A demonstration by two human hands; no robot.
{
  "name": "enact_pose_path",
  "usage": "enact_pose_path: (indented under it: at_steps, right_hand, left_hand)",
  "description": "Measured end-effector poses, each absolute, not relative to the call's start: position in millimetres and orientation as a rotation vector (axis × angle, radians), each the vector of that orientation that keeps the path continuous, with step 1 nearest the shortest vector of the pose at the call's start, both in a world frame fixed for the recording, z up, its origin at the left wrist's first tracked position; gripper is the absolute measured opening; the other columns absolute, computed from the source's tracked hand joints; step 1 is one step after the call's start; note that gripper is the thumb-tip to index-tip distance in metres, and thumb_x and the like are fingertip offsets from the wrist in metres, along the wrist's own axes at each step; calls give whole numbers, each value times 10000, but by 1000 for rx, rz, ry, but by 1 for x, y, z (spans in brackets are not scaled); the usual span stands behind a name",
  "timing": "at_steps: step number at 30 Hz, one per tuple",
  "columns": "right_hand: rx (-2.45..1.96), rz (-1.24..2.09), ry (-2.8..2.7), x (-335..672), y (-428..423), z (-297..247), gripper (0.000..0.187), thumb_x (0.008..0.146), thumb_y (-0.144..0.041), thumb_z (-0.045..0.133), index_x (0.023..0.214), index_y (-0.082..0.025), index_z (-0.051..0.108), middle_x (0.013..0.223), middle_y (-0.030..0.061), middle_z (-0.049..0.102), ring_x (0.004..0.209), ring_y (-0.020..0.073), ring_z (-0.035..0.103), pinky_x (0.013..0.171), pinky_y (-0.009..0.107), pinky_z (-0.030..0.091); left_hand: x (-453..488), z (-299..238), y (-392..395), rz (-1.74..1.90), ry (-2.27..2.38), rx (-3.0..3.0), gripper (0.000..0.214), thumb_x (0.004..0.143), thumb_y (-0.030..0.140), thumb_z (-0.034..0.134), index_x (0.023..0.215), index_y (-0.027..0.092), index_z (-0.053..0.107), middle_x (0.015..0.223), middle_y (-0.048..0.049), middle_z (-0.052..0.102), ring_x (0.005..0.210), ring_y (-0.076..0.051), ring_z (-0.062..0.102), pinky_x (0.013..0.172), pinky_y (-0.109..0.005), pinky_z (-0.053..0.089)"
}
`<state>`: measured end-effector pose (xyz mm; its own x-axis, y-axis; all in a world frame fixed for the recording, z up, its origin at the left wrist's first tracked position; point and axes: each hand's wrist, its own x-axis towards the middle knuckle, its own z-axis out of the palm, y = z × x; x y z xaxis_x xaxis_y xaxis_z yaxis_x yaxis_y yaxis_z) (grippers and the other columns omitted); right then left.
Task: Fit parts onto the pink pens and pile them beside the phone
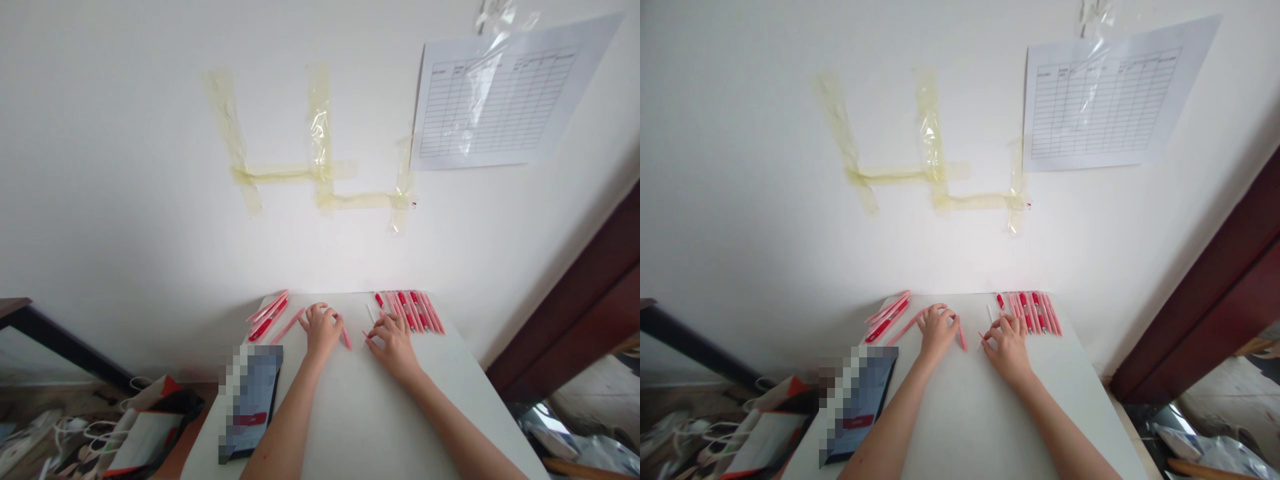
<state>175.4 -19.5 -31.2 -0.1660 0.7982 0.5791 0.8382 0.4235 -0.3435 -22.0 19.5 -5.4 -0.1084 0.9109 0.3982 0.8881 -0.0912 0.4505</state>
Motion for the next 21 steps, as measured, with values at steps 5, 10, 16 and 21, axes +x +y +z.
enact_pose_path:
  at_steps: [5,10,16,21]
  right_hand:
    - [-1415,-59,-1942,176,-19,-32,111,862,-337,628,860,-273,719,1032,59,622,1142,282,446,1024,503,325]
    - [-1426,-72,-1940,177,-18,-33,135,873,-350,617,867,-267,722,1031,65,621,1130,282,447,1020,500,324]
    - [-1424,-62,-1929,179,-16,-34,138,877,-355,615,866,-269,723,1020,65,623,1127,284,448,1009,493,332]
    - [-1424,-70,-1910,184,-15,-34,140,879,-353,614,881,-265,723,1012,61,619,1115,277,455,983,474,353]
  left_hand:
    - [-20,-13,21,952,2005,2136,155,844,355,628,806,240,723,1220,-89,574,1247,-313,422,1078,-711,182]
    - [-19,-15,24,928,1980,2153,117,829,353,663,830,259,734,1234,-81,574,1256,-317,418,1069,-740,176]
    - [-20,-6,19,959,1997,2172,96,817,346,684,832,262,726,1243,-75,578,1259,-306,418,1086,-723,172]
    - [-24,4,12,897,1956,2281,255,742,475,737,692,231,679,1252,-76,573,1279,-326,385,1094,-753,53]
